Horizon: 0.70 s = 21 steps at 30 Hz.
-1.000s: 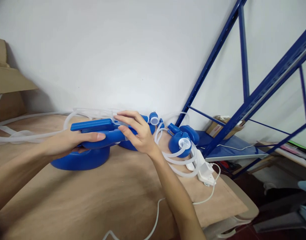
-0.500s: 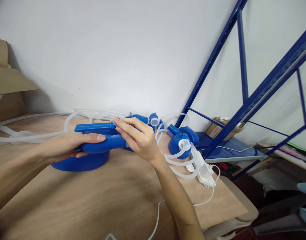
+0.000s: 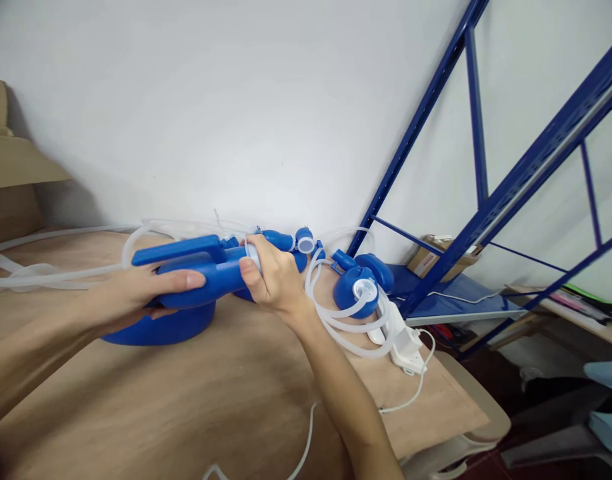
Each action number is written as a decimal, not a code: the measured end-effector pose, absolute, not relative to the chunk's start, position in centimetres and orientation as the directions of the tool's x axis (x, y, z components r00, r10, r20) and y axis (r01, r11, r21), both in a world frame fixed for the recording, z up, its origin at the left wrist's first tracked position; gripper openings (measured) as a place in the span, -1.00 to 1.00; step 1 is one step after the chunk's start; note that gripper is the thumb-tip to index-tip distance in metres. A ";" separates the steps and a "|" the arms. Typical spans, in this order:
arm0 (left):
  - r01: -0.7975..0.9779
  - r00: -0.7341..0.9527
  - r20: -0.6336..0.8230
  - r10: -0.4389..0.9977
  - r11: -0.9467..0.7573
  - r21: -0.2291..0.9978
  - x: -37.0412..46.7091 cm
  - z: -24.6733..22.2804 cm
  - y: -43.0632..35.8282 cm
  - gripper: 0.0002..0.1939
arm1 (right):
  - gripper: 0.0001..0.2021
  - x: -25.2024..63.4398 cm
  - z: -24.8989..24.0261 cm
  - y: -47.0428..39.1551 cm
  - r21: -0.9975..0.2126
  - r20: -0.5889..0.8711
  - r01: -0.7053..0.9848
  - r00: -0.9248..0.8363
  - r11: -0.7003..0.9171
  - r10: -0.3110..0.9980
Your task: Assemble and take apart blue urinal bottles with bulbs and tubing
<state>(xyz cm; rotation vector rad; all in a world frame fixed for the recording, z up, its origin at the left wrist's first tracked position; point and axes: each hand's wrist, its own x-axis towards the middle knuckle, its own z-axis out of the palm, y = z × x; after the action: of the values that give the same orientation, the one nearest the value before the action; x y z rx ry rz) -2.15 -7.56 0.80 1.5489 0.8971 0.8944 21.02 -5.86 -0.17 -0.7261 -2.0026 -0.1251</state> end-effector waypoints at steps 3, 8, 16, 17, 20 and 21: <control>0.138 0.447 0.142 0.883 -0.225 0.965 -2.1 0.9 -7.6 -0.54 | -0.42 21.3 0.1 -5.7 -0.239 0.798 0.518 -0.378 0.822 0.470; -0.035 0.452 0.026 0.892 -0.011 0.999 -1.8 0.5 -7.0 -0.49 | -0.44 21.0 -1.1 -4.8 -0.285 0.829 0.453 -0.327 0.845 0.454; -0.037 0.543 -0.178 0.820 0.235 0.971 -1.4 0.2 -7.1 -0.42 | -0.40 20.8 -3.5 -3.4 -0.218 0.898 0.446 -0.257 0.868 0.358; -0.037 0.556 -0.186 0.810 0.248 0.968 -1.4 0.3 -7.1 -0.42 | -0.41 20.9 -3.4 -3.3 -0.193 0.902 0.453 -0.266 0.870 0.339; -0.042 0.564 -0.157 0.810 0.218 0.975 -1.3 0.5 -7.0 -0.41 | -0.42 21.3 -3.2 -3.1 -0.158 0.906 0.468 -0.281 0.869 0.316; -0.043 0.560 -0.132 0.818 0.188 0.981 -1.3 0.6 -6.9 -0.41 | -0.44 21.4 -3.0 -3.1 -0.156 0.906 0.460 -0.285 0.874 0.312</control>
<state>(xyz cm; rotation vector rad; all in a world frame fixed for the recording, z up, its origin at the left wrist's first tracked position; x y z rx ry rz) -1.32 -6.94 0.64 1.2423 0.7814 0.7012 21.37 -3.09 -3.00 -0.5725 -1.8931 -0.1602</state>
